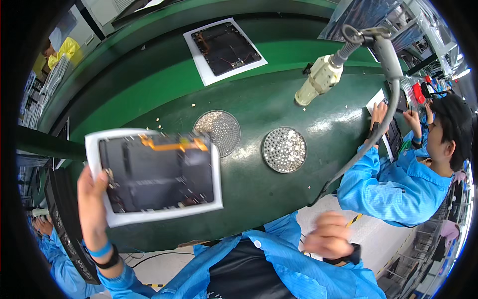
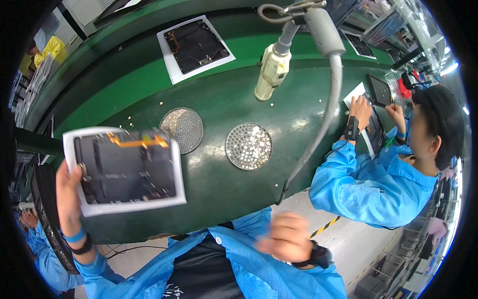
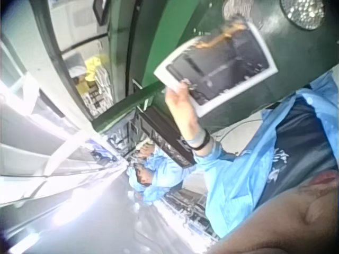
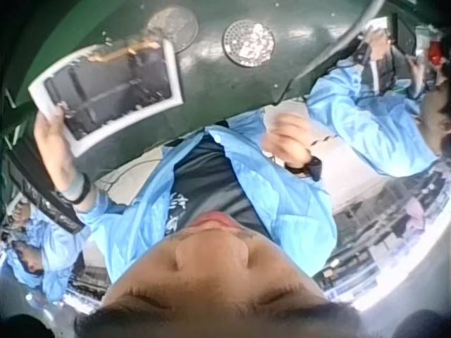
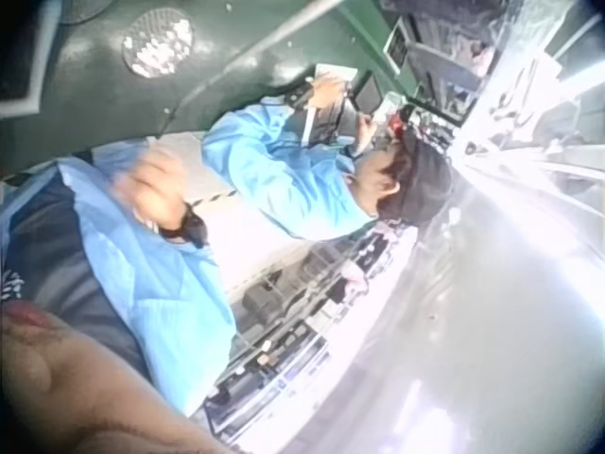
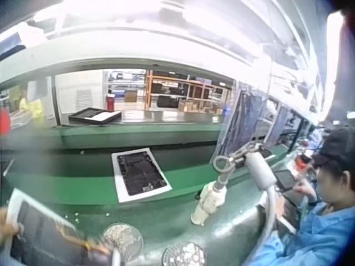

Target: The person drives screws into electronic tablets using an electric screwdriver, places finished tablets onto an upper conveyor shelf, and retrieves new tablet units to repeat the assembly.

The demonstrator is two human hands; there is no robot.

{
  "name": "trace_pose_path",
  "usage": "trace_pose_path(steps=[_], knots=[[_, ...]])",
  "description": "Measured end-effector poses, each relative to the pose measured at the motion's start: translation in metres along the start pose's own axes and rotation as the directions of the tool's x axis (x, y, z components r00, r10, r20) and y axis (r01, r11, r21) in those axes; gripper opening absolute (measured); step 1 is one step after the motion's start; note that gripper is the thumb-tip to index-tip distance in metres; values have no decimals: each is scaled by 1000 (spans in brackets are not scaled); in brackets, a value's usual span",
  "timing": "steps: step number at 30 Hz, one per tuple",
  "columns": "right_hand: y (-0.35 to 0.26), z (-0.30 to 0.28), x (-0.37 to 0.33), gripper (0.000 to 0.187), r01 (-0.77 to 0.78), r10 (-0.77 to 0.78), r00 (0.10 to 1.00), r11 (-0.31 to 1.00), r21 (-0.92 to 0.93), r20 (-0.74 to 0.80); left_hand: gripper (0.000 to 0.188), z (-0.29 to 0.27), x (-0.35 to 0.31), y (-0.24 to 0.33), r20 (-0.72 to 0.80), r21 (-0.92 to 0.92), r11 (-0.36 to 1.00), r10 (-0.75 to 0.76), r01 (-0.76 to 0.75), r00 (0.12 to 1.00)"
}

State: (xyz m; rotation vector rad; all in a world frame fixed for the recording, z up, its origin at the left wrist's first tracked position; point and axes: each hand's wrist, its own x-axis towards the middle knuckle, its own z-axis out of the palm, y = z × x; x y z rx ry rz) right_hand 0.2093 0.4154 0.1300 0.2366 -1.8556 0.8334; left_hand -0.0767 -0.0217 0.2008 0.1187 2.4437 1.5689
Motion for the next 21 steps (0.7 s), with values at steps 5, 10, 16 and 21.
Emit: trace_pose_path(steps=[5, 10, 16, 21], knots=[[15, 80, 14, 82, -289, 438, 856, 846, -447, 276, 29, -60, 109, -11, -75, -89, 995, 44, -51, 996], [41, 89, 8, 115, -248, 569, 784, 654, -715, 249, 23, -75, 242, -64, -183, 109, 993, -23, 44, 983], [63, 98, 2, 120, -246, 617, 752, 588, -770, 231, 30, -81, 296, -124, -313, 125, 990, -17, 59, 950], [65, 115, 14, 114, -295, 712, 662, 536, -791, 236, 48, -93, 288, -144, -534, 721, 692, 539, 18, 651]])
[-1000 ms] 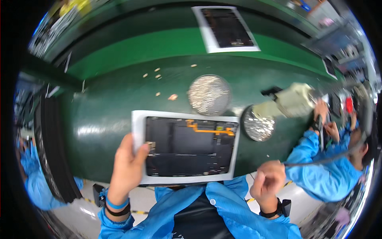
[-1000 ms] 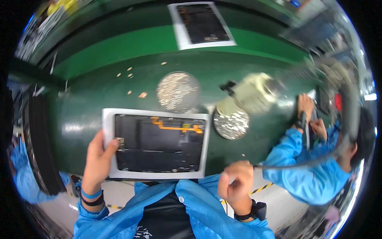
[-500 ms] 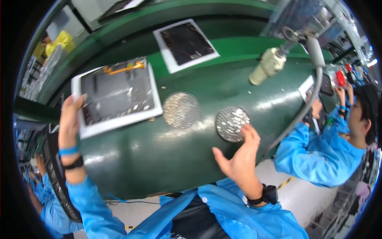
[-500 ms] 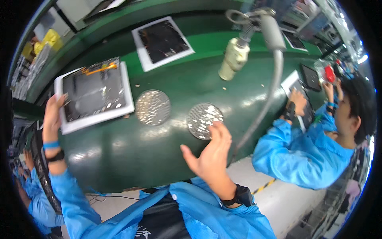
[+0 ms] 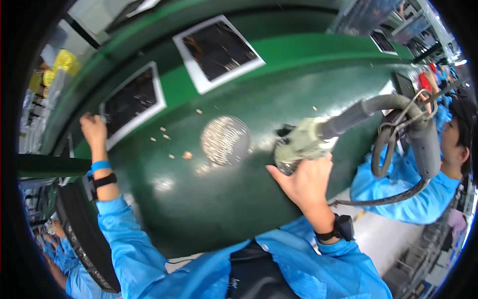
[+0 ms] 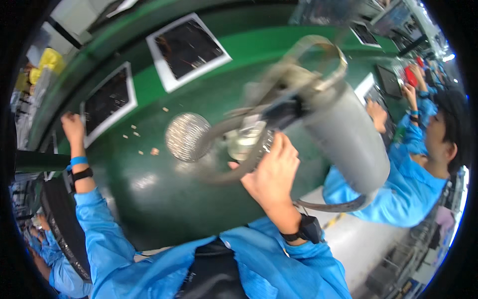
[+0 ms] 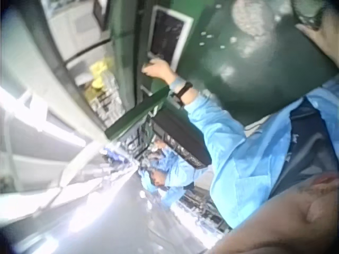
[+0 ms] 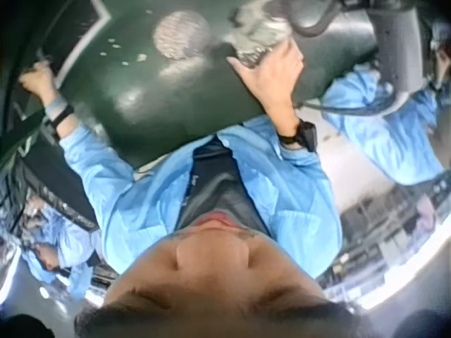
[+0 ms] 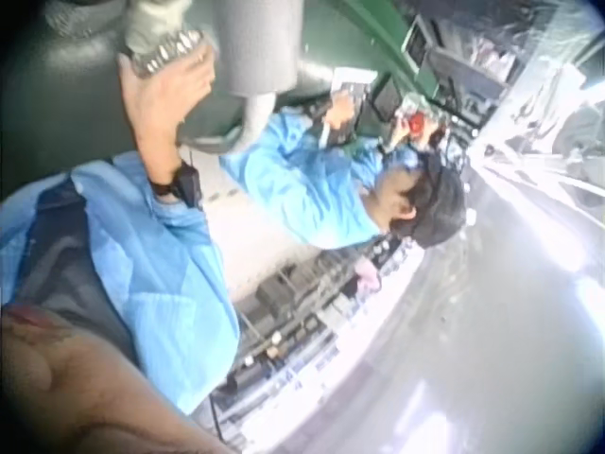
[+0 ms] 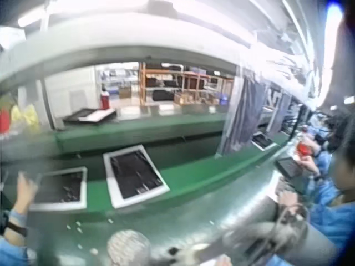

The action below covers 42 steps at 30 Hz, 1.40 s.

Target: The person drives screws into electronic tablets using an electric screwdriver, places finished tablets onto an upper conveyor shelf, and retrieves new tablet units to repeat the assembly.

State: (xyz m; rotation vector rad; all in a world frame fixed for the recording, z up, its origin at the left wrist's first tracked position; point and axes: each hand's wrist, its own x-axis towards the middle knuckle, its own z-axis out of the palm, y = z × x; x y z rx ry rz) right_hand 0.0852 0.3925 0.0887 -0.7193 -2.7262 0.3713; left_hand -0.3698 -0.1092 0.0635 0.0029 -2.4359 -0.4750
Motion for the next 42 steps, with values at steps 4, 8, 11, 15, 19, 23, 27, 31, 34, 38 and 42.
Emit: trace_pose_path(steps=[4, 8, 11, 15, 19, 23, 27, 31, 34, 38, 42], knots=[[18, -16, -1, 115, 13, -13, 1000, 1000, 28, 17, 36, -19, -106, 145, 159, -523, 852, 130, -28, 979], [7, -7, -8, 116, -76, 76, 993, 997, 0, -85, 30, -65, -192, 199, 225, -571, 820, 190, -29, 956], [-2, 6, -7, 116, -146, 134, 981, 987, -73, -142, 32, -76, -228, 229, 237, -545, 833, 263, -96, 935], [-51, -28, -32, 82, 199, -203, 966, 979, -42, -159, 25, -101, -240, 233, 266, -581, 809, 290, -87, 919], [-139, -25, 37, 37, 478, -464, 876, 792, 380, -134, 22, -91, -245, 231, 255, -657, 753, 271, -40, 928], [-215, 68, 219, 32, 250, -224, 904, 968, 24, -363, 21, -94, -243, 223, 249, -672, 741, 230, -3, 941], [-142, 129, 347, 61, -182, 188, 971, 982, 54, -149, 25, -95, -240, 231, 200, -728, 684, 275, -45, 940], [-101, 139, 399, 53, -258, 275, 907, 961, -95, 319, 27, -92, -242, 227, 213, -722, 691, 261, -29, 942], [-125, 147, 390, 51, -205, 272, 912, 951, -233, 307, 27, -95, -244, 218, 228, -702, 711, 272, -36, 935], [-125, 149, 393, 48, -29, 99, 967, 958, -284, 235, 27, -91, -240, 217, 187, -733, 677, 291, -64, 938], [-132, 147, 378, 33, 13, -42, 985, 985, 171, 167, 25, -89, -238, 218, 146, -700, 707, 285, -104, 947]])
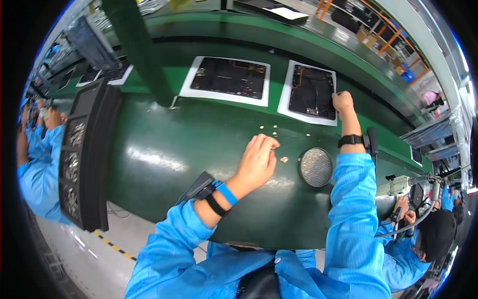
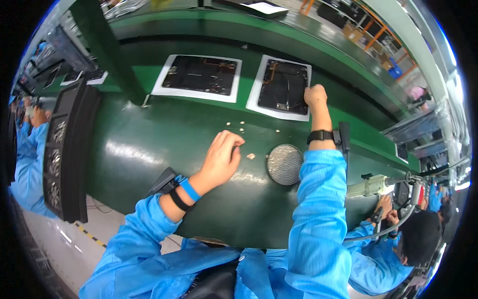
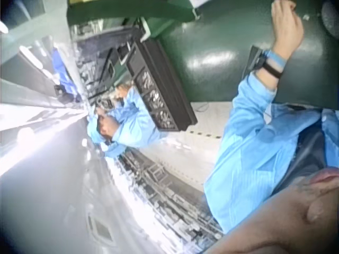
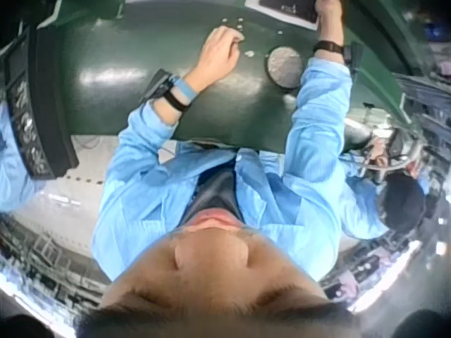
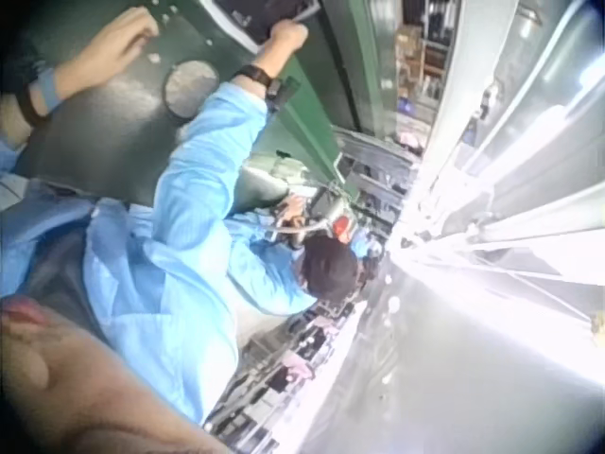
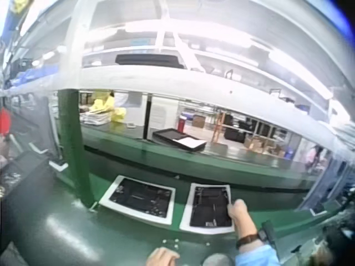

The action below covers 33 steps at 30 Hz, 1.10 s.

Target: The person drives screws into electronic tablets using an electric screwdriver, places finished tablets onto an upper conveyor shelf, and retrieves new tablet units to repeat the assembly.

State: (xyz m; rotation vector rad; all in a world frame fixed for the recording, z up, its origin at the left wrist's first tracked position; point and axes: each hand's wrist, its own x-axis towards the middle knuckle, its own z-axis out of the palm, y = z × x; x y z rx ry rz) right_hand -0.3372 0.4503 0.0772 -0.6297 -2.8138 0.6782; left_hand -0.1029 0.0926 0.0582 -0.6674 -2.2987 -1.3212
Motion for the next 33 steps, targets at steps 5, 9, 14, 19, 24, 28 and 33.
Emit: trace_pose_path(steps=[5, 9, 14, 19, 24, 28, 33], knots=[[-71, 27, -105, 21, -186, 204, 975, 504, 843, 93, 33, 3, 14, 25, 201, -534, 714, -414, 454, 888], [-128, 34, -226, 25, -184, 172, 972, 117, 976, 163, 50, -7, 12, 32, 297, -807, 257, -601, 531, 742], [-149, 7, -355, 25, -252, 124, 962, 57, 966, 243, 37, -67, -14, 57, 72, -926, 254, -607, 279, 792], [-124, -31, -449, 27, -375, -134, 906, 188, 908, 402, 42, -141, -74, 79, 173, -868, 247, -663, 431, 728], [-43, -100, -525, 28, -96, -681, 563, 509, 855, 468, 50, -210, -118, 99, 403, -679, 252, -658, 690, 637], [-4, -128, -534, 28, -197, -637, 560, 519, 832, 530, 50, -172, -121, 98, 611, -550, 155, -594, 820, 523], [26, -143, -505, 24, 39, -572, 698, 632, 774, 431, 52, -117, -121, 81, 750, -424, 92, -522, 901, 406]])
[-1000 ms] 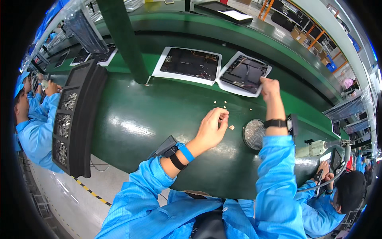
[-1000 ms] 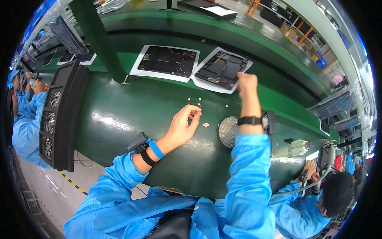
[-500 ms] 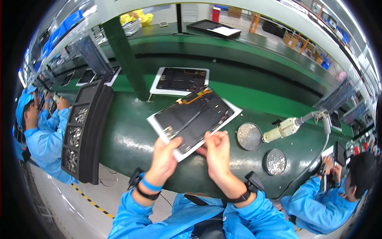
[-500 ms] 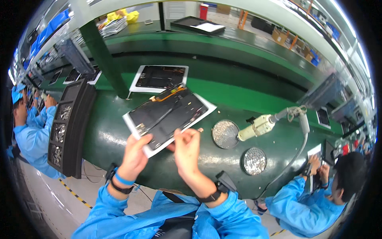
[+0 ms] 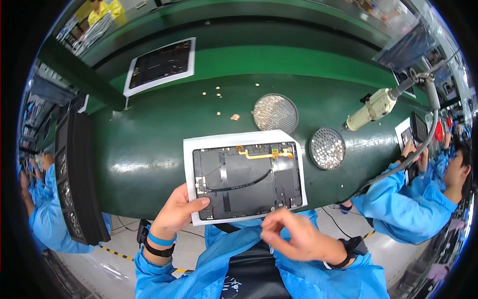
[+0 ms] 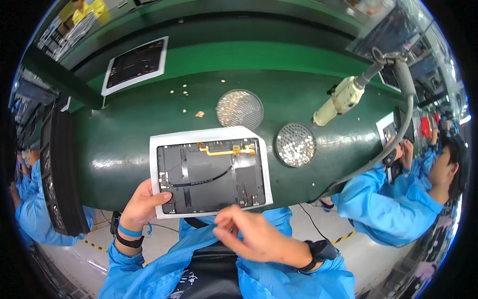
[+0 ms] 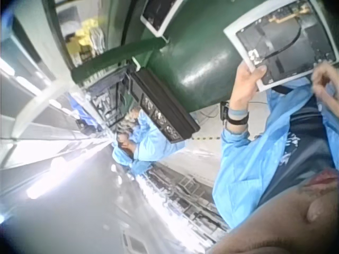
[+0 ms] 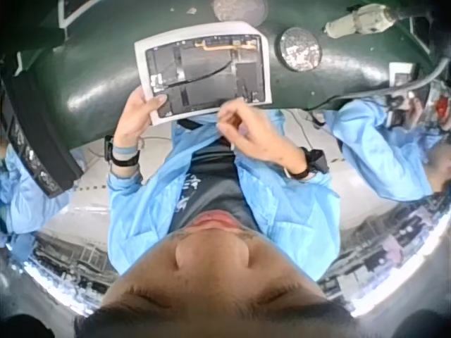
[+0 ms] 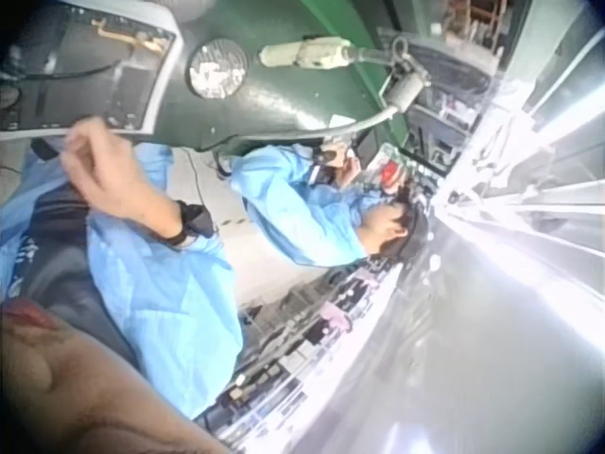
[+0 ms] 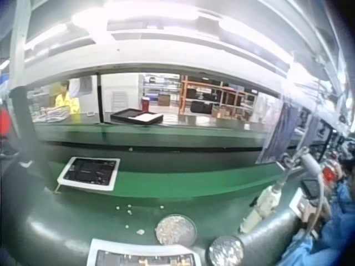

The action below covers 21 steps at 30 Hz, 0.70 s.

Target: The person drives screws into electronic tablets using an electric screwdriver, places finished tablets onto an upper conveyor shelf, and retrieves new tablet units to repeat the assembly.

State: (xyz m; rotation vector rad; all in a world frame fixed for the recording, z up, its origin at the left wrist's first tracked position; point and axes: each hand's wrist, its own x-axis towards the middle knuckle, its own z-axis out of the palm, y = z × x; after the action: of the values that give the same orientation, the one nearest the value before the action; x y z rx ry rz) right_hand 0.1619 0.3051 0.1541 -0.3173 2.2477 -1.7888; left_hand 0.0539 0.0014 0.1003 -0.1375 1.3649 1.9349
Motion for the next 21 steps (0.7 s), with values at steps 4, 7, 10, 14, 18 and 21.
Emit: trace_pose_path(steps=[4, 7, 10, 14, 18, 21], knots=[[23, -25, 8, 19, -102, -41, 947, 902, -420, -318, 52, -1, 13, -10, -3, 23, 1000, -20, 21, 1000], [48, -34, 10, 20, -291, 13, 902, 758, -584, -433, 49, 0, 8, -7, -2, 92, 992, -84, 84, 996], [60, -33, 11, 22, -387, 54, 877, 667, -637, -477, 49, -6, -1, -15, -33, 148, 983, -102, 106, 994], [62, -25, 18, 22, -445, 47, 859, 559, -699, -509, 48, -4, 0, -17, 13, 143, 986, -86, 83, 996], [67, -24, 24, 23, -542, 63, 824, 376, -751, -563, 50, 8, 5, -8, -44, 239, 961, -130, 137, 991], [77, -25, 21, 22, -504, 24, 839, 413, -759, -544, 51, 25, 2, -1, -74, 364, 930, -28, 53, 997]])
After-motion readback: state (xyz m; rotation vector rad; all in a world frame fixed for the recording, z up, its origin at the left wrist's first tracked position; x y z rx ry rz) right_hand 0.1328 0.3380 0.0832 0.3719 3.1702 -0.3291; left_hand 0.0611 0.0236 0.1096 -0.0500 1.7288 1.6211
